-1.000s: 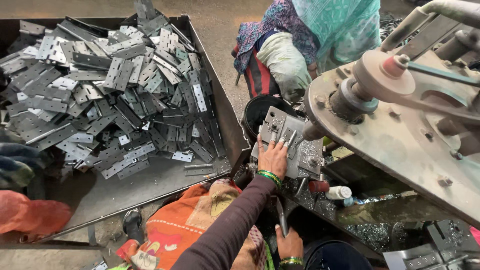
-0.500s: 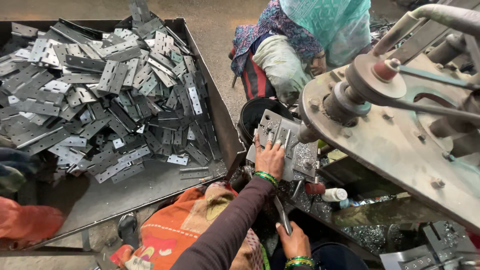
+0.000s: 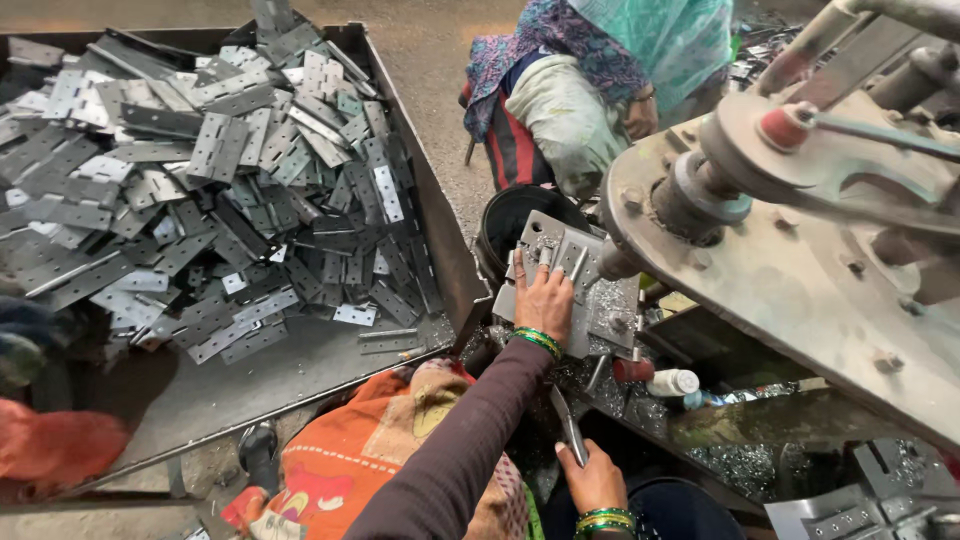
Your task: The person operates a manual punching machine to process metal hinge plates. They pick up a hinge from a nearby bin, place it into the machine's jig, and pull a lever to activate the punch. After each cycle, the processed hinge is removed and placed back into the bin. The person repeats this sequence continuously.
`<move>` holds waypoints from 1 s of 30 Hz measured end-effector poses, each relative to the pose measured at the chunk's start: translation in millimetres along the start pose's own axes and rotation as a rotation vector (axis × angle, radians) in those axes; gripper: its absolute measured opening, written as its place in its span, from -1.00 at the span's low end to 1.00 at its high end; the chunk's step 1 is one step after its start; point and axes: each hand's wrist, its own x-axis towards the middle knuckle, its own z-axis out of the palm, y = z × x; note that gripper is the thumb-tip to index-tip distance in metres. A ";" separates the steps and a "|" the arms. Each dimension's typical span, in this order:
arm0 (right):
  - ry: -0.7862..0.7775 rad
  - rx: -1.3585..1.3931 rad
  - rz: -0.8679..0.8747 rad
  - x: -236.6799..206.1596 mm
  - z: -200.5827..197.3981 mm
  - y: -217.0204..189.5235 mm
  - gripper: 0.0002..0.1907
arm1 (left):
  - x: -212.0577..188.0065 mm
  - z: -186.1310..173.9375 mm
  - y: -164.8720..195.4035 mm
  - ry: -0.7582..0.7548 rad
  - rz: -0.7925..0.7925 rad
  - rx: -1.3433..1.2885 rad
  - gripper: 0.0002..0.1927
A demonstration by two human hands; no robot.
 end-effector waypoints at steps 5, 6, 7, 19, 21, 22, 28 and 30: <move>0.051 0.014 0.076 -12.7 20.0 -8.6 -0.46 | 9.1 14.1 -5.3 0.099 0.007 -0.020 -0.91; 0.065 0.017 0.056 -14.7 28.9 -5.6 -0.47 | 6.8 14.9 -6.4 0.085 0.009 -0.018 -0.91; 0.081 0.023 0.037 -15.5 36.2 -3.0 -0.47 | 3.6 14.6 -7.3 0.072 0.015 -0.018 -0.91; -0.003 0.055 -0.056 -10.9 -20.7 -16.2 -0.50 | 1.2 -13.1 0.8 0.143 0.022 -0.093 -0.82; 0.034 0.075 -0.024 -15.0 -8.7 -17.8 -0.51 | 7.9 -15.2 -0.6 0.058 -0.006 -0.065 -0.84; 0.059 0.073 0.008 -17.3 2.1 -17.0 -0.51 | 9.7 -14.6 -0.8 0.006 -0.019 -0.051 -0.85; 0.134 0.039 -0.006 -12.2 51.9 0.0 -0.45 | 15.2 5.4 -2.0 0.175 0.021 0.119 -0.62; 0.156 0.063 -0.018 -11.2 49.0 1.1 -0.45 | 14.3 10.1 -5.1 0.016 -0.004 0.008 -0.66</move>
